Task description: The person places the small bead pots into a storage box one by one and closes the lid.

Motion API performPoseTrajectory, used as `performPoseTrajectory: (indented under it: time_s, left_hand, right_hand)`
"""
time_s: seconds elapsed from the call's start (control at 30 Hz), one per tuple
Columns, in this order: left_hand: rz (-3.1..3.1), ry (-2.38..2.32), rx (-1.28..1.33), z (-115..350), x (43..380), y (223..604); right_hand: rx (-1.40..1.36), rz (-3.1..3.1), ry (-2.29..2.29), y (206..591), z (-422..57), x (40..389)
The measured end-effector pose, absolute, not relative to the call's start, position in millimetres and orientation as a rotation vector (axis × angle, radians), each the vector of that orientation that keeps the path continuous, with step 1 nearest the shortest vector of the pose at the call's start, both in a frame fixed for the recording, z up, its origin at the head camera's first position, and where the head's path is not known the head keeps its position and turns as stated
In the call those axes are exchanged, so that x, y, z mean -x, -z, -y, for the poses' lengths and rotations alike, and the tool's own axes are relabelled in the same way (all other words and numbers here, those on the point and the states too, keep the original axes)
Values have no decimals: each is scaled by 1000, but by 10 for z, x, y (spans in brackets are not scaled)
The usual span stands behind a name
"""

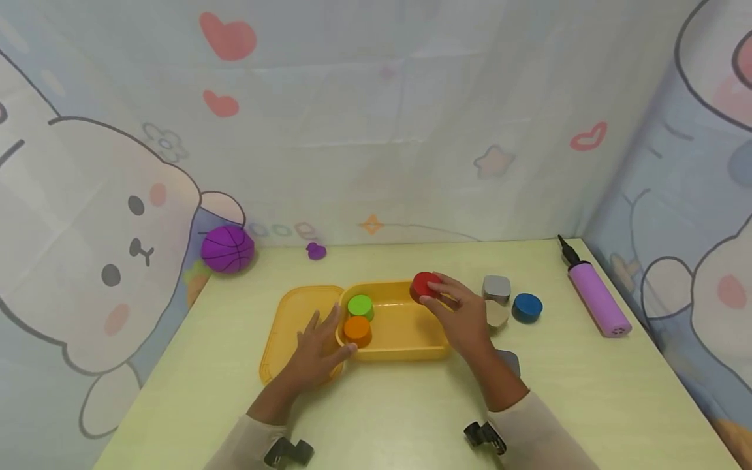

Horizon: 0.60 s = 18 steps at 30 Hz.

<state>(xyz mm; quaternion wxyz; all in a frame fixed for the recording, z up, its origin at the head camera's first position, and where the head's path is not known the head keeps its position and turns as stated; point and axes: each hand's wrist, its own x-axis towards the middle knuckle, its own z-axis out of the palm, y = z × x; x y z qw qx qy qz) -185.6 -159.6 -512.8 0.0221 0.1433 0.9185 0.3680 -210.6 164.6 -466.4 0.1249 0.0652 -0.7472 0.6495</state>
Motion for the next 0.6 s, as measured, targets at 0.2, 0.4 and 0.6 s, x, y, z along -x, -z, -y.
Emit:
performPoseTrajectory:
  time_s: [0.2, 0.4, 0.6]
  left_hand:
    - [-2839, -1143, -453, 1601, 1846, 5138]
    - [-2845, -1136, -461, 1596, 1847, 5113]
    - [-2854, -1145, -465, 1592, 1846, 5114]
  right_hand:
    - [-192, 2221, -1937, 4745, -1531, 2149]
    - [-217, 2221, -1929, 4812, -1427, 2228]
    - [-187, 2257, -1894, 4829, -1269, 2301]
